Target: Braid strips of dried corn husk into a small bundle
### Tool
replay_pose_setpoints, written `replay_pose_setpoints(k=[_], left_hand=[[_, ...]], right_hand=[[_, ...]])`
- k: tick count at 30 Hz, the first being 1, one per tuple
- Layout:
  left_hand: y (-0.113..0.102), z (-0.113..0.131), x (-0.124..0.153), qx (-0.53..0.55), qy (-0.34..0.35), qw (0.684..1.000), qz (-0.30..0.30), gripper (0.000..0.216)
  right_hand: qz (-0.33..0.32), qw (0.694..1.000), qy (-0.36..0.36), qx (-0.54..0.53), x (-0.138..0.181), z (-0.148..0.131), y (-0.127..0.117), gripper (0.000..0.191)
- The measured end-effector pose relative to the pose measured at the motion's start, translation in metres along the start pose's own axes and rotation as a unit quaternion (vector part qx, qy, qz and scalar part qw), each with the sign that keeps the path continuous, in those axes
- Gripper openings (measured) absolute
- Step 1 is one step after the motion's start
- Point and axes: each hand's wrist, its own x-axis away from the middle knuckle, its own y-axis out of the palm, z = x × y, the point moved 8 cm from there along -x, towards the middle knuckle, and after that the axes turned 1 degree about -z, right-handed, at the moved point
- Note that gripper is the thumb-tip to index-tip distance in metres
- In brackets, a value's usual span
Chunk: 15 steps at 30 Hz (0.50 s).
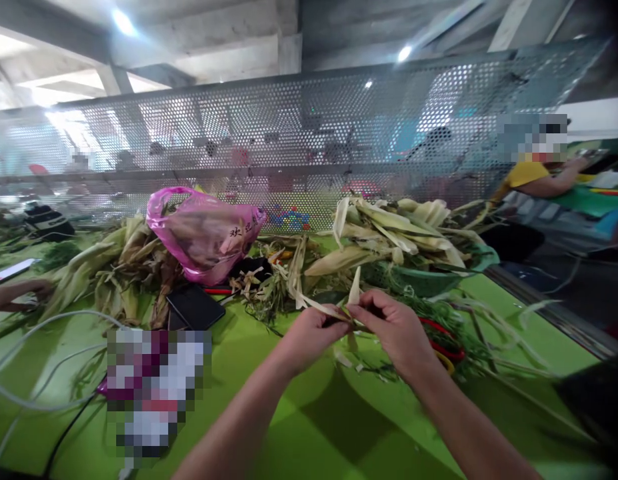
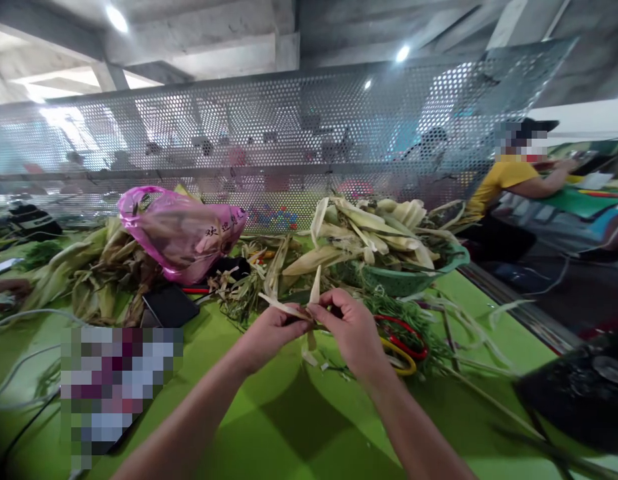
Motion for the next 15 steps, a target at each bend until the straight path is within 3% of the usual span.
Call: replay_pose_setpoints(k=[4,10,15], left_hand=[[0.005,-0.001,0.002,0.016,-0.003,1.000,0.015,0.011],[-0.003,-0.010,0.000,0.077,-0.039,0.994,0.065,0.025],[-0.017,-0.010,0.002,0.128,-0.051,0.985,0.101,0.035]], right_hand=[[0.016,1.000,-0.017,0.020,0.000,-0.003,-0.006,0.025],[-0.063,0.996,0.030,-0.051,0.000,-0.001,0.003,0.033],[-0.085,0.996,0.036,0.009,0.001,-0.002,0.005,0.033]])
